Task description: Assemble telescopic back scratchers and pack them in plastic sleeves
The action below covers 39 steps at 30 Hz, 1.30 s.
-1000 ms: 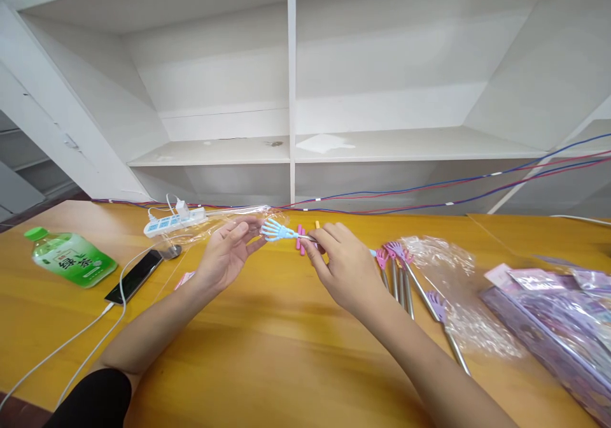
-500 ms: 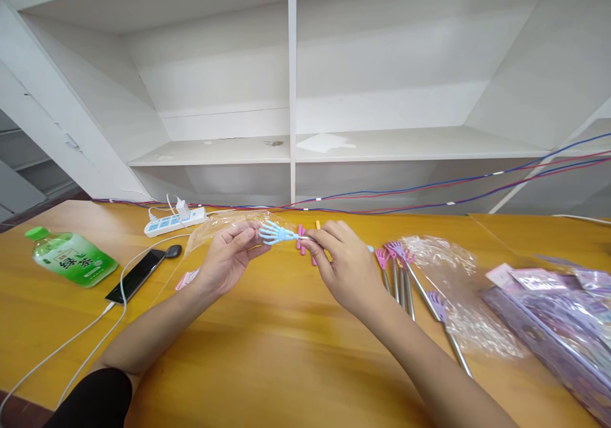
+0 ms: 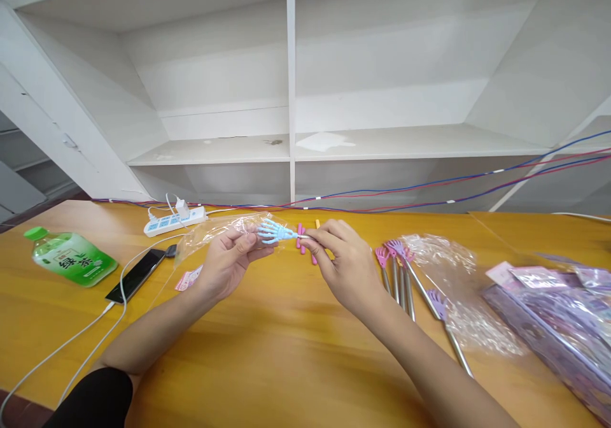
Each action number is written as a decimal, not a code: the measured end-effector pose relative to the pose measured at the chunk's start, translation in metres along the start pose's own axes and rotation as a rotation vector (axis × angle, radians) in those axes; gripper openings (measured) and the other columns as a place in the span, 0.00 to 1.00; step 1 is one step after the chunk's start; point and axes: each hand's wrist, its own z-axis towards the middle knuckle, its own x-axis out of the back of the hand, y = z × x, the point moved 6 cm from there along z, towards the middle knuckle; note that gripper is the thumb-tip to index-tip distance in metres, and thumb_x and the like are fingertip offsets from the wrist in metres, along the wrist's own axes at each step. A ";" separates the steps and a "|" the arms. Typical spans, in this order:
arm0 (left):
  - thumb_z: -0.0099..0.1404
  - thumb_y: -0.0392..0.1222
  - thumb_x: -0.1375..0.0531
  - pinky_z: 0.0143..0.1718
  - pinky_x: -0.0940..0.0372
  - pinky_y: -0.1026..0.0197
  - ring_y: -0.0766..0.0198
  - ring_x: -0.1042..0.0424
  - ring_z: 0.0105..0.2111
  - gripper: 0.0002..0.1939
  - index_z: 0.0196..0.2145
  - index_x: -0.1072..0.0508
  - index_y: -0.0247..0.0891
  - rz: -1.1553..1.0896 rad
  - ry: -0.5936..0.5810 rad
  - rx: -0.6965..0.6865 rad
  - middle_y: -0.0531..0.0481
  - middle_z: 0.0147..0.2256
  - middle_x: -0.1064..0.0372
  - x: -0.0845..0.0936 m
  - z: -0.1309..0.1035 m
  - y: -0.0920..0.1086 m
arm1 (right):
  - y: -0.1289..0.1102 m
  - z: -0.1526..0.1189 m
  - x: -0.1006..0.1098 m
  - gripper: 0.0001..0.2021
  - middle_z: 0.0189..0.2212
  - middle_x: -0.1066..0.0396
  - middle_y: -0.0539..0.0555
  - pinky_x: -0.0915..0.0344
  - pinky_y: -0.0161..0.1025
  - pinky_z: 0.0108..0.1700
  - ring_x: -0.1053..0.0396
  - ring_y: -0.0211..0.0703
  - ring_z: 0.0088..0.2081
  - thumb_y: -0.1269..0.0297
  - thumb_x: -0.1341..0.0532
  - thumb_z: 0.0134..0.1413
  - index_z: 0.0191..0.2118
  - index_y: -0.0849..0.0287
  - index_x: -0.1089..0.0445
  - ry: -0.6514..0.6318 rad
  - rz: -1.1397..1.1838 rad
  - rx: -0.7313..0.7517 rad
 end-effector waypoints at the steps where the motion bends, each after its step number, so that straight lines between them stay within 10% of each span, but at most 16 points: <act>1: 0.62 0.48 0.26 0.53 0.22 0.45 0.50 0.17 0.44 0.15 0.41 0.17 0.35 0.011 0.002 -0.007 0.43 0.41 0.17 0.000 0.000 0.000 | 0.000 0.000 0.000 0.13 0.38 0.26 0.54 0.35 0.42 0.43 0.30 0.43 0.40 0.60 0.42 0.76 0.40 0.54 0.22 0.011 0.000 0.005; 18: 0.62 0.45 0.26 0.49 0.22 0.52 0.54 0.16 0.41 0.15 0.42 0.19 0.33 -0.058 -0.045 0.039 0.41 0.40 0.17 -0.004 0.001 0.002 | 0.006 -0.006 -0.023 0.19 0.32 0.29 0.53 0.36 0.43 0.47 0.33 0.42 0.34 0.52 0.45 0.76 0.37 0.55 0.22 -0.110 0.184 -0.186; 39: 0.62 0.46 0.27 0.40 0.27 0.61 0.64 0.25 0.34 0.13 0.39 0.20 0.35 0.150 -0.048 -0.096 0.48 0.35 0.23 -0.002 0.002 -0.024 | -0.015 -0.024 -0.042 0.10 0.31 0.32 0.53 0.40 0.36 0.35 0.34 0.37 0.31 0.62 0.40 0.75 0.43 0.60 0.23 -0.007 -0.084 0.110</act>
